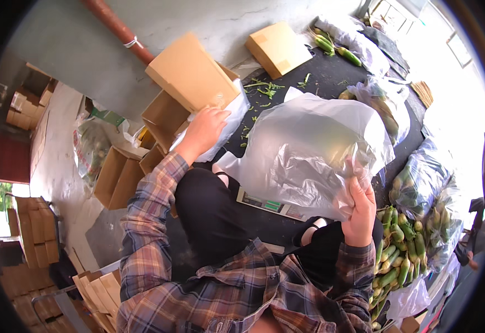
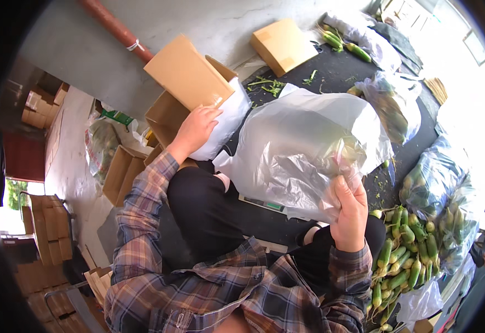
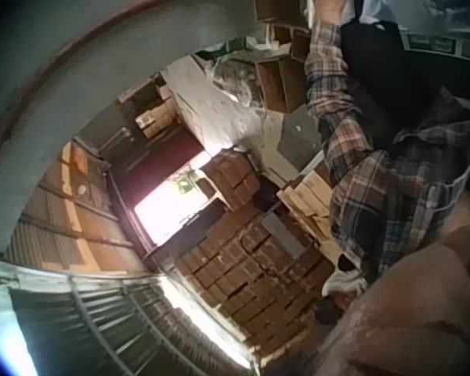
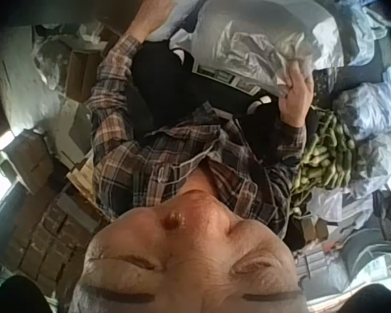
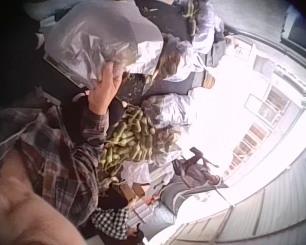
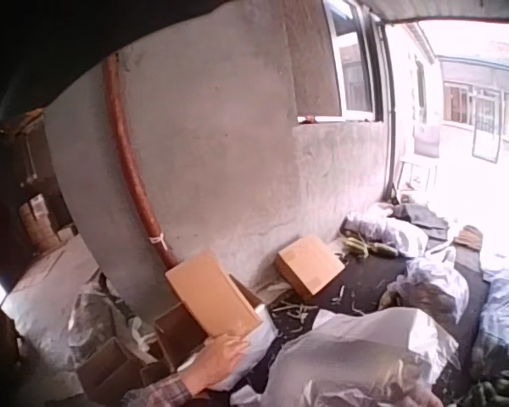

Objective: Packing radishes into cardboard boxes with plastic liners and weighing them on a scale.

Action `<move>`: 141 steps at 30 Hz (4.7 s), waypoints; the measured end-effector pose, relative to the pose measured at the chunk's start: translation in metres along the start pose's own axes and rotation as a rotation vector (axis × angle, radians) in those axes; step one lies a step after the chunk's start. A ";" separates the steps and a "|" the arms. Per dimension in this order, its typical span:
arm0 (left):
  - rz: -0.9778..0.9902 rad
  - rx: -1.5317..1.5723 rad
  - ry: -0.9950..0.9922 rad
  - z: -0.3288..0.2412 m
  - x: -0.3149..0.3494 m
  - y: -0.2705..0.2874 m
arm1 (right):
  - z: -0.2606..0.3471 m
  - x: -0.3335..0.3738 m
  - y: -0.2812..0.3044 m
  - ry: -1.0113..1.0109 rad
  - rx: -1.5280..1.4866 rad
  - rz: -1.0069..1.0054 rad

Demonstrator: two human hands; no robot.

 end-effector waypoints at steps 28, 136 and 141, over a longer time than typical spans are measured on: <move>0.755 1.349 0.875 -0.121 0.075 -0.084 | 0.027 -0.011 0.137 -0.053 0.820 -0.142; -0.322 0.833 0.507 -0.125 0.053 0.114 | 0.129 0.063 0.095 0.265 0.779 -0.217; 0.074 0.956 0.568 -0.134 0.058 0.087 | 0.137 0.077 0.093 0.118 0.872 -0.259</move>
Point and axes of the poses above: each hand's wrist, its own x-axis away from the middle knuckle, its own y-axis out of the back of the hand, z = x × y, the point moved 6 cm from there along -x, towards the middle knuckle, and after that the axes turned 12 degrees about -x, right-handed, at the moved point
